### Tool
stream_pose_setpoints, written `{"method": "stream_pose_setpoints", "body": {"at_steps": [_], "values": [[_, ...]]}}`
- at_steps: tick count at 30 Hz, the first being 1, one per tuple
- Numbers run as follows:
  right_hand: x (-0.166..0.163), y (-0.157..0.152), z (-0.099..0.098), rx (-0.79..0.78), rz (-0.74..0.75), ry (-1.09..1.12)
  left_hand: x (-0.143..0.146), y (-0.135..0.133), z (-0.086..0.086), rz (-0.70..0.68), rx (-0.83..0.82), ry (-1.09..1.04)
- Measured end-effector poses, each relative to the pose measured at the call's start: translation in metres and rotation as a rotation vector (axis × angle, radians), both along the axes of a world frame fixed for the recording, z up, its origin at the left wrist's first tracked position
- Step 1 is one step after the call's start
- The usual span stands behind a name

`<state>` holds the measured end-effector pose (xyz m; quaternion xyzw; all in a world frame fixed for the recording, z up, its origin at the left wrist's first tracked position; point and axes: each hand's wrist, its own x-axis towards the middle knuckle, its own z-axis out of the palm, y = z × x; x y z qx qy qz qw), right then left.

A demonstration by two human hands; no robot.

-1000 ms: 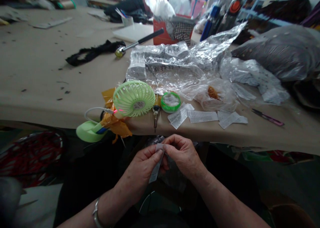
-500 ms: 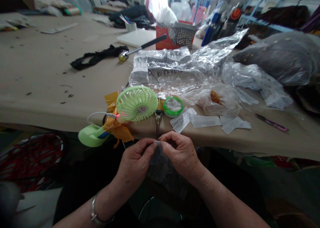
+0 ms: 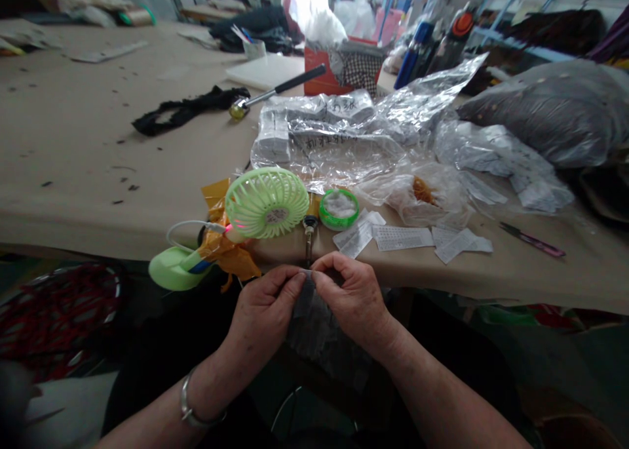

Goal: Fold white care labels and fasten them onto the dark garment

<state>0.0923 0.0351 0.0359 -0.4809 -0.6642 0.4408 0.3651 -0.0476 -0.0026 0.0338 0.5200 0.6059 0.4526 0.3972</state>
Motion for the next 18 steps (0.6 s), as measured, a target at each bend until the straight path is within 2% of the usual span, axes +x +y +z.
{"method": "stream_pose_setpoints", "body": {"at_steps": [12, 18], "values": [[-0.0033, 0.0004, 0.0001, 0.067, -0.066, -0.055, 0.0013, 0.0051, 0.0014, 0.056, 0.002, -0.01], [-0.0044, -0.0016, -0.0006, 0.063, -0.076, -0.011, 0.0008, 0.004, 0.0009, 0.046, -0.002, 0.008]]}}
